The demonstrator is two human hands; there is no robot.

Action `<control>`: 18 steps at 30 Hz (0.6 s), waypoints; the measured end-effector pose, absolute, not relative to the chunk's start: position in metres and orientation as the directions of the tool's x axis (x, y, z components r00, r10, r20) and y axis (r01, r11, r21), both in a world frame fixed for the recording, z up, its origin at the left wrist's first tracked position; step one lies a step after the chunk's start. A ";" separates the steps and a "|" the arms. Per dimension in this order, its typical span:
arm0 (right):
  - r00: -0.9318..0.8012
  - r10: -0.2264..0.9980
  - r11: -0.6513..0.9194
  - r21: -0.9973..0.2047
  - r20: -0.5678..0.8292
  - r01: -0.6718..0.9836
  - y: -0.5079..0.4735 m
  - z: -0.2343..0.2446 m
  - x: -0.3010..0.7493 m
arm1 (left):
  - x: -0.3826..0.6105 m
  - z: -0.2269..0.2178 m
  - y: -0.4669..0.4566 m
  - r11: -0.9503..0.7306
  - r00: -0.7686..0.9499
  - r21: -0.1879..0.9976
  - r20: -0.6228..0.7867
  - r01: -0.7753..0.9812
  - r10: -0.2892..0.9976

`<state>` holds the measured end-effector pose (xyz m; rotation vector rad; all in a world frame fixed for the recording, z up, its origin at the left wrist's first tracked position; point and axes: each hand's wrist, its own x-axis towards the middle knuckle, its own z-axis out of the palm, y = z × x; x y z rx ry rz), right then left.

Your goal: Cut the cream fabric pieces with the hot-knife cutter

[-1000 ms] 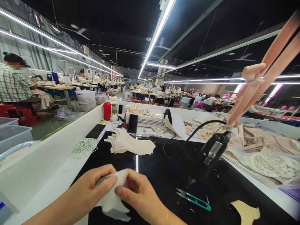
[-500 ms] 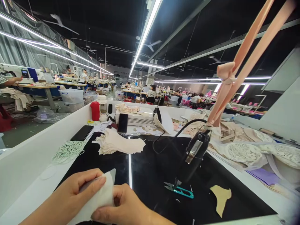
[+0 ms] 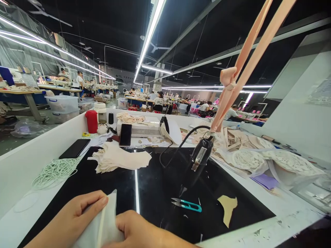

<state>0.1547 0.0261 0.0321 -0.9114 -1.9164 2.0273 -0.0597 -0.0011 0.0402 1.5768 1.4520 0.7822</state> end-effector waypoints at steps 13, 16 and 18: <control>-0.537 0.838 0.260 -0.792 -0.100 0.552 0.044 0.022 0.203 | -0.032 0.005 0.023 -0.544 0.439 0.188 0.408 0.818 0.801; -0.548 0.825 0.246 -0.782 -0.142 0.573 0.045 0.017 0.209 | -0.018 0.005 0.012 -0.564 0.493 0.144 0.342 0.813 0.800; -0.575 0.805 0.267 -0.777 -0.145 0.570 0.046 0.014 0.215 | -0.014 0.003 0.009 -0.564 0.499 0.140 0.327 0.814 0.802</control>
